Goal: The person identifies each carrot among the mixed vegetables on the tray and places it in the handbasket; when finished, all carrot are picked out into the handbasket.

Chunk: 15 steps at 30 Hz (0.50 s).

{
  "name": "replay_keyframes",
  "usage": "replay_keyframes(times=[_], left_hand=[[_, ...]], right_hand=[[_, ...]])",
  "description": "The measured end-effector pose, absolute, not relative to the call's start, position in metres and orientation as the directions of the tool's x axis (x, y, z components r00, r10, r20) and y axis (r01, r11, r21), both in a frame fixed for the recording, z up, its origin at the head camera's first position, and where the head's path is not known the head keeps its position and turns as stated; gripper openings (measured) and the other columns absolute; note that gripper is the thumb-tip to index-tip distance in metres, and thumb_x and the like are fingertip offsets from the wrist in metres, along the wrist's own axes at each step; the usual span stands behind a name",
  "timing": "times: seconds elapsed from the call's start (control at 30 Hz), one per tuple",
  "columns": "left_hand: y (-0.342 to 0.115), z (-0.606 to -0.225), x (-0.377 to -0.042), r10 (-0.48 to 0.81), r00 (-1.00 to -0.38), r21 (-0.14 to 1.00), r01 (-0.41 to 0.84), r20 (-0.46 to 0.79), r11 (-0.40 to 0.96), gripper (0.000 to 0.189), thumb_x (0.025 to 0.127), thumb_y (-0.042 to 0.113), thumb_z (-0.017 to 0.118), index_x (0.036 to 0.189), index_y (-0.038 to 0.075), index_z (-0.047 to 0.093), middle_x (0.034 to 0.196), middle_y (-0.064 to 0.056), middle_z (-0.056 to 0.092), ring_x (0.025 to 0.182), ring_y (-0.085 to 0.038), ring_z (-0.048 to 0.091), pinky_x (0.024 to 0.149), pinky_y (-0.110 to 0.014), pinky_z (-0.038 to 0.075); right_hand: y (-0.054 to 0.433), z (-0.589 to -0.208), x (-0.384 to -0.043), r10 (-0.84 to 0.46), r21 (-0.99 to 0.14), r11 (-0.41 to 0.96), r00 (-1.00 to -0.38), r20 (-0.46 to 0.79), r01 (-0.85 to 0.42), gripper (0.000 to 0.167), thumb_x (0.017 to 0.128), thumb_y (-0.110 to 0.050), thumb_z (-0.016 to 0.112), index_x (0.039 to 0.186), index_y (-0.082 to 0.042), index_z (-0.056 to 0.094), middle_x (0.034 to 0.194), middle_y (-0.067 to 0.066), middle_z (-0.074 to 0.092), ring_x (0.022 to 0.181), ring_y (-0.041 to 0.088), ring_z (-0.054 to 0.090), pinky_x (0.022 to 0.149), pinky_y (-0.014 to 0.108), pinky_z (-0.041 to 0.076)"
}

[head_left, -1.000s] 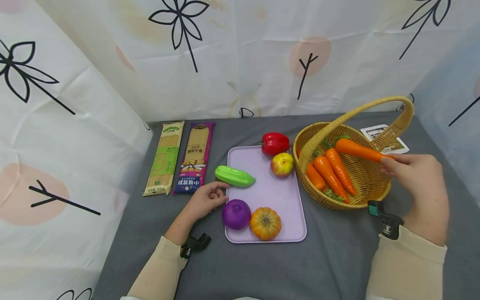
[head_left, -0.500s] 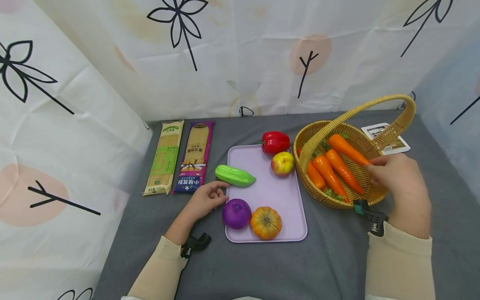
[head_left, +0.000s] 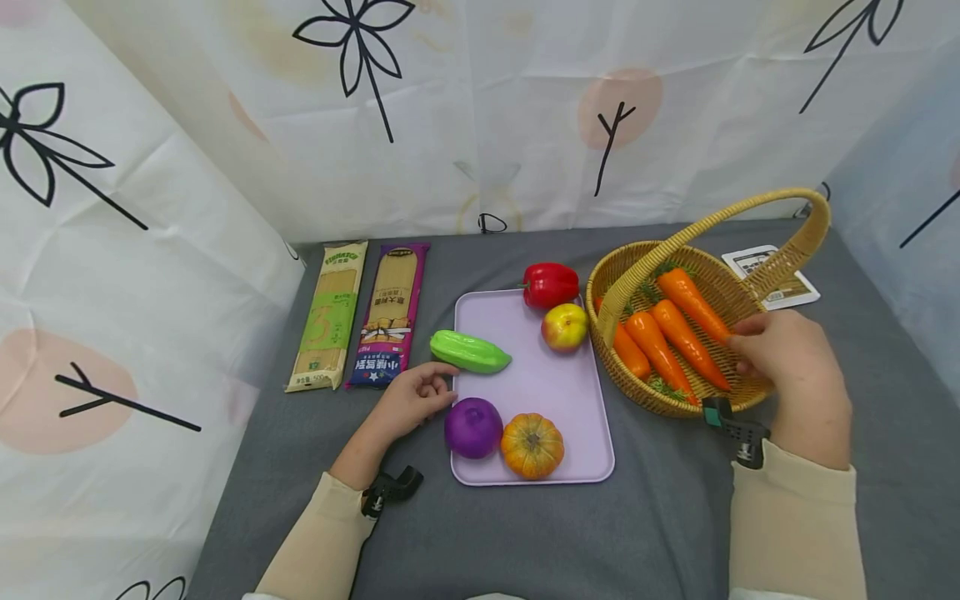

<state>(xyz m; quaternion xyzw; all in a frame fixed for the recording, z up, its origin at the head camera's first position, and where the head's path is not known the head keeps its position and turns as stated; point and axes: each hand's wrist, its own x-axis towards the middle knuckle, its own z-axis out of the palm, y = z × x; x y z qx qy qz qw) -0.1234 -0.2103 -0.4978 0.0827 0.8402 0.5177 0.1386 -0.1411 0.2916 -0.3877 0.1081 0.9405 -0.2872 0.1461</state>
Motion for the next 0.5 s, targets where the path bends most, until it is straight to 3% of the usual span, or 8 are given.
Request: replay_keyframes(times=[0.17, 0.27, 0.4, 0.5], left_hand=[[-0.211, -0.498, -0.122, 0.277, -0.949, 0.895, -0.009, -0.148, 0.447, 0.031, 0.093, 0.014, 0.077, 0.123, 0.01, 0.069, 0.081, -0.003, 0.062, 0.057, -0.013, 0.05, 0.05, -0.027, 0.044], [-0.211, -0.498, -0.122, 0.278, -0.95, 0.897, -0.006, -0.143, 0.443, 0.031, 0.093, 0.014, 0.077, 0.123, 0.01, 0.069, 0.081, -0.003, 0.062, 0.057, -0.013, 0.05, 0.05, -0.026, 0.044], [-0.212, -0.498, -0.123, 0.284, -0.949, 0.897, 0.001, -0.139, 0.443, 0.032, 0.093, 0.015, 0.077, 0.123, 0.009, 0.069, 0.081, -0.004, 0.061, 0.057, -0.014, 0.05, 0.05, -0.027, 0.044], [-0.213, -0.498, -0.124, 0.286, -0.949, 0.898, 0.005, -0.135, 0.439, 0.031, 0.093, 0.015, 0.077, 0.123, 0.009, 0.069, 0.081, -0.005, 0.062, 0.057, -0.015, 0.05, 0.05, -0.027, 0.045]], right_hand=[[0.296, -0.385, -0.142, 0.079, -0.528, 0.804, -0.929, -0.362, 0.274, 0.046, 0.102, -0.026, 0.058, 0.129, 0.012, 0.056, 0.08, 0.006, 0.069, 0.077, 0.026, 0.066, 0.069, 0.042, 0.051], [0.298, -0.381, -0.14, 0.067, -0.538, 0.8, -0.931, -0.359, 0.265, 0.052, 0.105, -0.031, 0.055, 0.134, 0.012, 0.052, 0.087, 0.013, 0.072, 0.082, 0.029, 0.069, 0.073, 0.048, 0.053], [0.297, -0.372, -0.134, 0.079, -0.515, 0.833, -0.965, -0.249, 0.201, 0.059, 0.107, -0.043, 0.049, 0.137, 0.007, 0.053, 0.115, 0.027, 0.065, 0.098, 0.04, 0.062, 0.077, 0.056, 0.05], [0.29, -0.363, -0.128, 0.114, -0.517, 0.839, -0.984, -0.136, 0.168, 0.06, 0.106, -0.048, 0.046, 0.138, 0.002, 0.056, 0.125, 0.032, 0.057, 0.106, 0.046, 0.053, 0.077, 0.058, 0.048]])
